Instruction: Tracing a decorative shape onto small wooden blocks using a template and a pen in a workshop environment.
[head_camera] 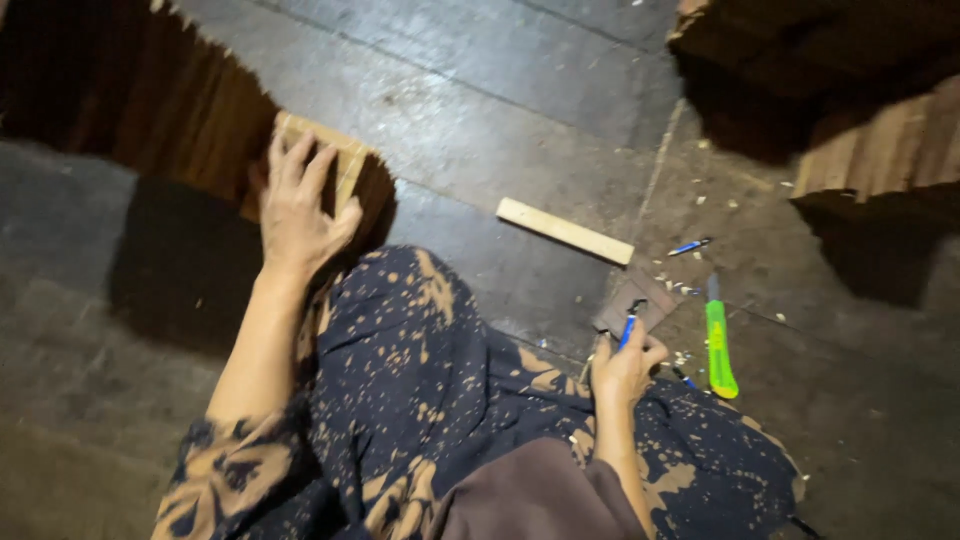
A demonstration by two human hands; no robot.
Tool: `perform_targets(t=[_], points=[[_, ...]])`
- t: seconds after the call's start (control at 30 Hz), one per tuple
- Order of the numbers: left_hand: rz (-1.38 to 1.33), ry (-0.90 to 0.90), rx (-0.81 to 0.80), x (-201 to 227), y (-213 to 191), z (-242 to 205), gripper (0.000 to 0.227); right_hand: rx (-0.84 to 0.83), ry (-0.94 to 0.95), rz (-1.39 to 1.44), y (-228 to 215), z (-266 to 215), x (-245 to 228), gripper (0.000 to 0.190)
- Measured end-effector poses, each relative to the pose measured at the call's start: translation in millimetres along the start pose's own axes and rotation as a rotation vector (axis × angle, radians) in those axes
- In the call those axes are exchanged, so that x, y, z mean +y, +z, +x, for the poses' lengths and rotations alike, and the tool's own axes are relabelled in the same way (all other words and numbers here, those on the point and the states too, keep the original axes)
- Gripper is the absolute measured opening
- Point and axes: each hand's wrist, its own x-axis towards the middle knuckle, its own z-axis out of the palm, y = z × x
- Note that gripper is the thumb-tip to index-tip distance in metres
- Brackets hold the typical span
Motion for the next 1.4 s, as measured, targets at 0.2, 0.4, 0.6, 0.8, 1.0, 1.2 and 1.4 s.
perform_targets(t=[0.2, 0.4, 0.6, 0.8, 1.0, 1.2, 1.4], points=[[-0.346, -0.193, -0.057, 120, -14, 16, 0.054, 0.252, -0.076, 0.145, 10, 19, 21, 0.078], [-0.778, -0.132, -0.381, 200, 49, -16, 0.058, 0.452, -0.293, 0.264, -56, 96, 22, 0.030], [-0.770, -0.158, -0.699, 176, 95, -12, 0.041, 0.919, -0.512, 0.396, -205, 245, 3, 0.049], [-0.860, -0.608, -0.519, 168, 108, -3, 0.042, 0.533, 0.118, 0.298, -295, 328, -18, 0.116], [-0.890, -0.697, -0.566, 167, 113, 1, 0.042, 0.560, -0.080, 0.140, -294, 339, -4, 0.088], [-0.890, -0.726, -0.562, 167, 115, 1, 0.044, 0.431, -0.234, 0.755, -267, 254, -13, 0.066], [-0.891, -0.664, -0.607, 176, 110, -4, 0.044, 0.080, -0.203, 1.359, -205, 80, -48, 0.036]])
